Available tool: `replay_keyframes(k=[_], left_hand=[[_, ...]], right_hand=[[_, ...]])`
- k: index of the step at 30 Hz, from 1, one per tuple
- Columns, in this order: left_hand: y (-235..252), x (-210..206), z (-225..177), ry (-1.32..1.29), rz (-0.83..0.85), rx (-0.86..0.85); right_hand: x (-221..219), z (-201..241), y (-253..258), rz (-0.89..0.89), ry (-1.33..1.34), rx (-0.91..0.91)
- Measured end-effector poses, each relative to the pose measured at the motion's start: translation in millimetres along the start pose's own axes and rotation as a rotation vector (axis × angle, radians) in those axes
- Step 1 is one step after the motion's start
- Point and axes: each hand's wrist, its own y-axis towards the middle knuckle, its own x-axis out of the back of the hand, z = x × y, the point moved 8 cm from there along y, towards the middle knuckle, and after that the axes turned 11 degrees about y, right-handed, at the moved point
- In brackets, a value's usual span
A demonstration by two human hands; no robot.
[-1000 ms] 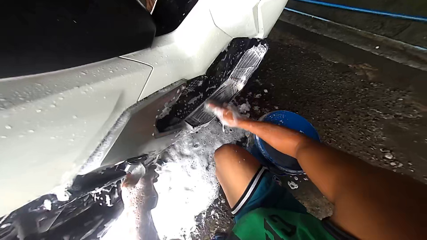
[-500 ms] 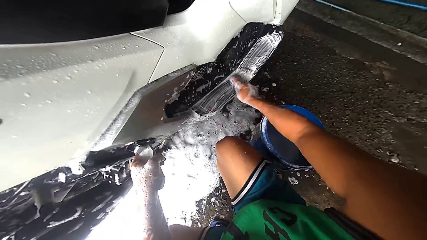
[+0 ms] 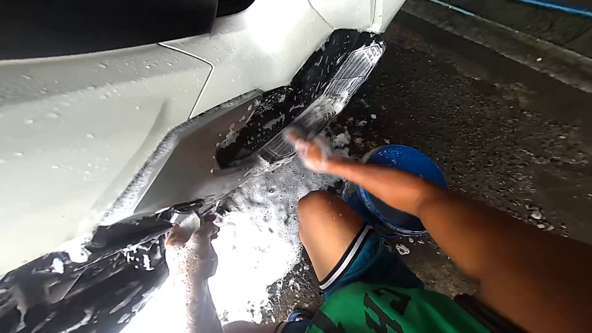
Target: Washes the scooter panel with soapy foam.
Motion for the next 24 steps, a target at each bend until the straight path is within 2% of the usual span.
replay_keyframes(k=[1,3,6,7,9,11,13,16,18,19,21,23,24], left_hand=[[0,-1,0,-0.008,0.001,-0.006],[-1,-1,1,-0.001,0.007,-0.013],[3,1,3,0.002,0.000,-0.017],[5,2,4,0.000,-0.003,-0.015],[4,1,7,0.004,-0.001,-0.009],[4,1,5,0.007,-0.002,-0.017],[3,2,4,0.023,0.000,-0.018],[1,0,1,0.012,0.000,-0.021],[4,2,1,-0.012,-0.012,-0.020],[3,2,4,-0.011,-0.006,-0.015],[3,1,2,-0.001,0.001,-0.016],[-1,1,0,0.004,0.008,-0.017],[1,2,-1,-0.006,0.003,-0.018]], right_hand=[[-11,16,-10,0.019,0.037,0.092],[-9,-2,-2,0.020,0.027,0.145],[46,-93,59,-0.033,-0.134,-0.101],[59,-110,75,-0.079,-0.175,-0.156],[52,-102,77,-0.118,-0.179,-0.149],[28,-80,61,-0.100,-0.165,-0.043],[30,-85,67,-0.038,-0.216,0.053],[90,-124,88,-0.028,-0.365,-0.026],[122,-118,100,-0.122,-0.391,-0.059],[124,-115,96,-0.162,-0.373,-0.090],[99,-113,82,-0.183,-0.303,-0.107],[60,-118,72,-0.118,-0.264,-0.129],[58,-118,74,-0.097,-0.271,-0.124]])
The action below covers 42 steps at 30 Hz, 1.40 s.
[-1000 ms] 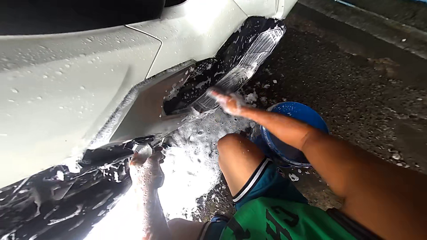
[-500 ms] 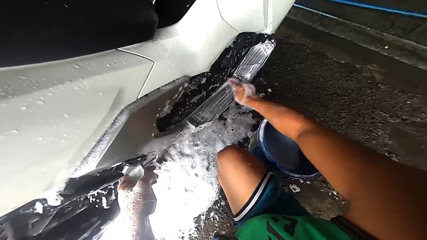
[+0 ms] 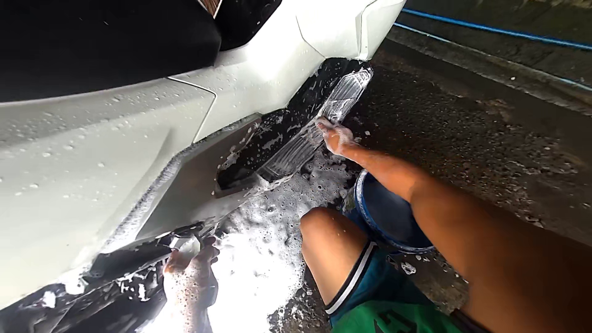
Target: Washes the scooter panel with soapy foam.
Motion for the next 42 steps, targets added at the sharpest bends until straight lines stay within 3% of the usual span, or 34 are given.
replay_keyframes(k=[5,9,12,14,16,18,21,23,26,27,32,36,42], left_hand=[[3,-2,3,0.007,0.010,0.017],[2,1,0,-0.002,-0.004,0.014],[1,-2,2,0.010,0.012,0.013],[3,-1,3,0.002,0.004,0.016],[2,1,3,0.002,0.007,0.013],[3,0,2,-0.005,0.009,0.003],[-1,0,1,-0.003,0.016,-0.007],[-2,2,-2,0.007,0.018,0.025],[-6,-3,-4,-0.013,0.035,0.080],[-7,-2,-4,-0.013,0.026,0.083],[-3,0,1,-0.019,0.022,0.050],[-3,1,3,-0.021,0.008,0.038],[-6,-3,-1,-0.046,0.044,0.067]], right_hand=[[31,-5,16,-0.103,-0.031,0.004],[-17,20,-4,0.023,0.028,0.043],[40,-27,7,-0.049,-0.022,0.075],[103,-50,28,-0.258,-0.036,-0.026],[128,-57,28,-0.353,-0.017,-0.178],[99,-38,15,-0.308,0.030,-0.181],[16,-15,-4,-0.044,0.037,-0.086],[34,-24,9,-0.058,0.020,-0.057],[126,-70,21,-0.301,-0.020,-0.170],[138,-75,22,-0.341,-0.038,-0.206],[65,-36,1,-0.193,0.072,-0.080],[123,-60,32,-0.323,0.012,-0.206],[59,-42,5,-0.125,-0.012,-0.060]])
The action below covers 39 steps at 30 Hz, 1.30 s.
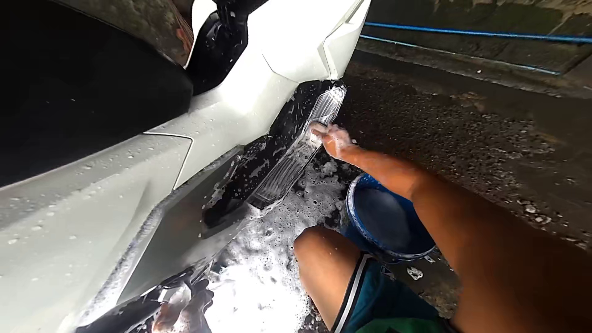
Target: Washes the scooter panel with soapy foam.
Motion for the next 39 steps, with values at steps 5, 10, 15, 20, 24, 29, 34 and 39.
replay_keyframes(k=[5,10,15,20,24,29,34,39], left_hand=[[5,2,8,0.010,-0.024,-0.011],[8,1,9,-0.014,0.000,-0.013],[6,3,9,-0.008,-0.013,-0.003],[-4,0,1,-0.009,-0.037,0.019],[-4,-3,1,-0.021,-0.030,0.001],[-9,-2,-6,-0.033,-0.049,0.027],[-4,-1,-5,-0.027,-0.030,-0.032],[1,0,2,-0.012,-0.030,-0.071]], right_hand=[[85,-31,22,-0.208,0.015,-0.196],[16,11,28,-0.057,0.026,-0.045],[40,-10,35,-0.172,0.030,-0.158],[-67,51,-36,0.140,0.226,-0.089],[-58,31,-55,0.234,0.234,-0.084],[-67,56,-67,0.140,0.254,-0.137],[-71,49,-69,0.191,0.302,-0.018],[-59,86,-75,0.160,0.293,-0.043]])
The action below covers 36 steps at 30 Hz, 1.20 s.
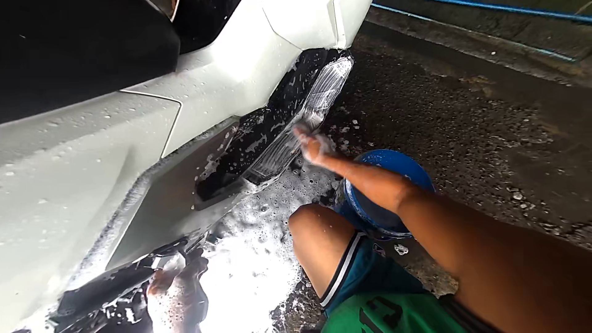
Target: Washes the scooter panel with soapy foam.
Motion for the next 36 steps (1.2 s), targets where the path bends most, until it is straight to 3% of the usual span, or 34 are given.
replay_keyframes(k=[2,4,6,8,10,14,16,18,20,22,24,26,28,31,33,35,36], left_hand=[[1,-1,-1,-0.002,-0.006,-0.007],[1,0,-1,0.019,-0.009,-0.014],[1,1,-1,0.044,-0.011,-0.010],[2,3,-2,0.043,-0.022,-0.007],[4,4,-2,0.044,-0.035,-0.011],[4,2,0,0.028,-0.022,-0.001],[3,3,0,0.033,-0.016,0.003],[3,4,-1,0.044,-0.018,0.000],[2,3,-2,0.049,-0.018,0.001],[4,4,-2,0.048,-0.022,-0.003],[2,3,-1,0.035,-0.016,-0.003],[2,1,-1,0.028,-0.016,-0.003],[2,1,-2,0.027,-0.021,-0.002],[3,1,-1,0.040,-0.010,-0.007],[3,1,-2,0.050,-0.010,-0.005],[2,0,-2,0.048,-0.008,-0.007],[3,0,-2,0.048,-0.007,-0.008]], right_hand=[[-26,66,-53,0.148,0.126,0.162],[-51,91,-69,0.301,0.157,0.263],[-42,66,-38,0.266,0.064,0.236],[-14,9,14,0.127,-0.032,0.053],[0,-5,27,0.079,-0.046,-0.072],[-53,109,-68,0.242,0.114,0.206],[-66,113,-70,0.280,0.117,0.280],[-41,62,-27,0.210,0.034,0.186],[1,-18,22,0.140,-0.079,-0.026],[49,-59,48,0.170,-0.125,-0.160],[86,-66,34,0.236,-0.012,-0.118],[121,-69,-18,0.305,0.227,-0.096],[143,-85,-86,0.477,0.341,-0.217],[114,-172,-165,0.727,0.210,-0.507],[65,-229,-182,0.840,-0.037,-0.546],[16,-254,-200,0.775,-0.118,-0.581],[5,-246,-212,0.692,-0.108,-0.598]])
